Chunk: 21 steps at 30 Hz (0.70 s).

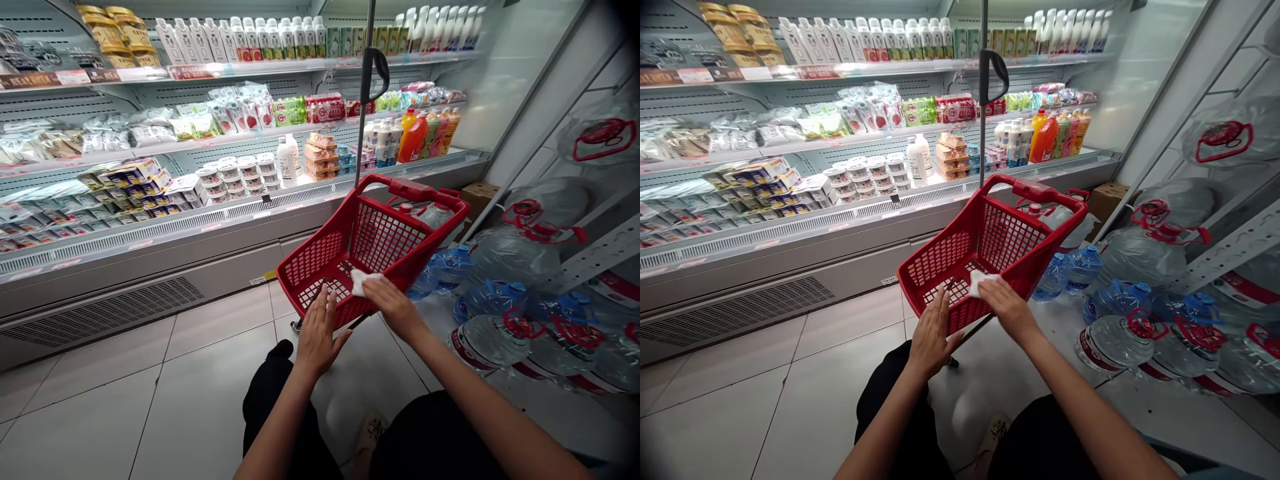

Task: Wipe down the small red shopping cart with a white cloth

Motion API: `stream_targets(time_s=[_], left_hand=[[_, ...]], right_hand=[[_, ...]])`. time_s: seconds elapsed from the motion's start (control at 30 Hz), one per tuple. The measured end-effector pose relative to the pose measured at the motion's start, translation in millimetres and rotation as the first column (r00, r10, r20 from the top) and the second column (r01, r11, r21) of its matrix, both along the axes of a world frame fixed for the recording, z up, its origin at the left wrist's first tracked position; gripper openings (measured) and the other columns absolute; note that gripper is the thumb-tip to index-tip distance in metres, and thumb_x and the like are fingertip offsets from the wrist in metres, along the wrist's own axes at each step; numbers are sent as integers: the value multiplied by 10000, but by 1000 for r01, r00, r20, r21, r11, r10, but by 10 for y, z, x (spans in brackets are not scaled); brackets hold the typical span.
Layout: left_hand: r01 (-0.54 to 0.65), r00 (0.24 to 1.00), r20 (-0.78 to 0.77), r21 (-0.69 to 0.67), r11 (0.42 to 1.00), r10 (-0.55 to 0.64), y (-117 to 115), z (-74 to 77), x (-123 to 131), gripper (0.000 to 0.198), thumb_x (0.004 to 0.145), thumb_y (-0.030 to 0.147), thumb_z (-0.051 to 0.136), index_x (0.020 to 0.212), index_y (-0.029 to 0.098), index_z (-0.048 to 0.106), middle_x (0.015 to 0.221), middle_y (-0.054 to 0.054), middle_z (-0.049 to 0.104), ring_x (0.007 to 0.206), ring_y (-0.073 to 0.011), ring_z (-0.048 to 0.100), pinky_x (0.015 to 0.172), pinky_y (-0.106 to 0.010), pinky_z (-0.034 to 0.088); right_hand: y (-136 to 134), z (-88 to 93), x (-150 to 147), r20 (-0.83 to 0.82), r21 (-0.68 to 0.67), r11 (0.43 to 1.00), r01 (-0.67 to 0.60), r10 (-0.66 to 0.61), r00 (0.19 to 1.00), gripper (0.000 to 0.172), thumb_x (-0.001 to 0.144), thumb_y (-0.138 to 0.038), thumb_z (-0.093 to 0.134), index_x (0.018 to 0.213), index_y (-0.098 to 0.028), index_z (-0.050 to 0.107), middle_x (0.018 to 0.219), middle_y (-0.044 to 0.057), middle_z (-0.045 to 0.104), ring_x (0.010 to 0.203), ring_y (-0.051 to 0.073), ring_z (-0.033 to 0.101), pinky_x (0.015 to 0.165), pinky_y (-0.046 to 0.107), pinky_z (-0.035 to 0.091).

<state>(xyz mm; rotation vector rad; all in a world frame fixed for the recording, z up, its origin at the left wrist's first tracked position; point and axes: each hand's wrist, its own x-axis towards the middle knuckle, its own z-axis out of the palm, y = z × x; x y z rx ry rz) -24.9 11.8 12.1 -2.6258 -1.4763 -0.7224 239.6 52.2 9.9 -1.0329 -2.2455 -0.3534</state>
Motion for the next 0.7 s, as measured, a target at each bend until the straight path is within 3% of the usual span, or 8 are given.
stream_targets(time_s=[0.13,0.27,0.37,0.43,0.53,0.7], left_hand=[[-91,996,16,26,996,90,53,38,-65,875,1043,600,403,1672,169,-28,1723,-180,172,1582,-299,237,1241,-499,327],[-197,979,57,43,979,195,83,85,162,920,1033,637,377,1665,130,-59,1719,-210,158,1587,-331,206,1244,-541,305],[-147,989,21,80,986,145,105,82,342,967,1019,667,379,1659,102,-74,1715,-202,187,1591,-312,197,1263,-511,278],[-118,992,-31,115,986,123,120,58,352,952,1025,656,377,1661,112,-75,1710,-179,224,1586,-290,223,1269,-483,272],[-92,990,-96,144,985,107,139,28,188,921,1031,637,389,1668,142,-56,1712,-142,240,1578,-268,251,1270,-441,274],[-107,988,-94,129,986,120,173,46,-129,879,1036,631,382,1676,179,-16,1721,-123,219,1567,-281,281,1258,-443,296]], right_hand=[[89,29,261,-26,19,992,126,-125,992,606,982,0,356,1539,-198,488,1488,90,601,1420,216,521,1259,494,357],[-45,-48,-58,-28,-7,991,134,-134,991,607,973,-26,378,1550,-185,473,1524,98,565,1458,231,475,1236,480,395],[-146,-105,-356,9,-29,996,79,-79,997,602,972,-57,414,1563,-166,449,1541,103,546,1469,235,460,1232,475,403],[-163,-103,-387,41,-29,998,51,-50,998,602,974,-60,417,1566,-166,439,1544,95,543,1466,229,463,1241,472,389],[-118,-11,-89,63,7,997,77,-77,995,623,967,-27,374,1570,-172,434,1528,92,562,1445,219,491,1262,479,349],[-39,296,733,45,73,962,263,-267,963,647,962,-5,335,1572,-195,440,1544,89,546,1431,232,509,1274,500,313]])
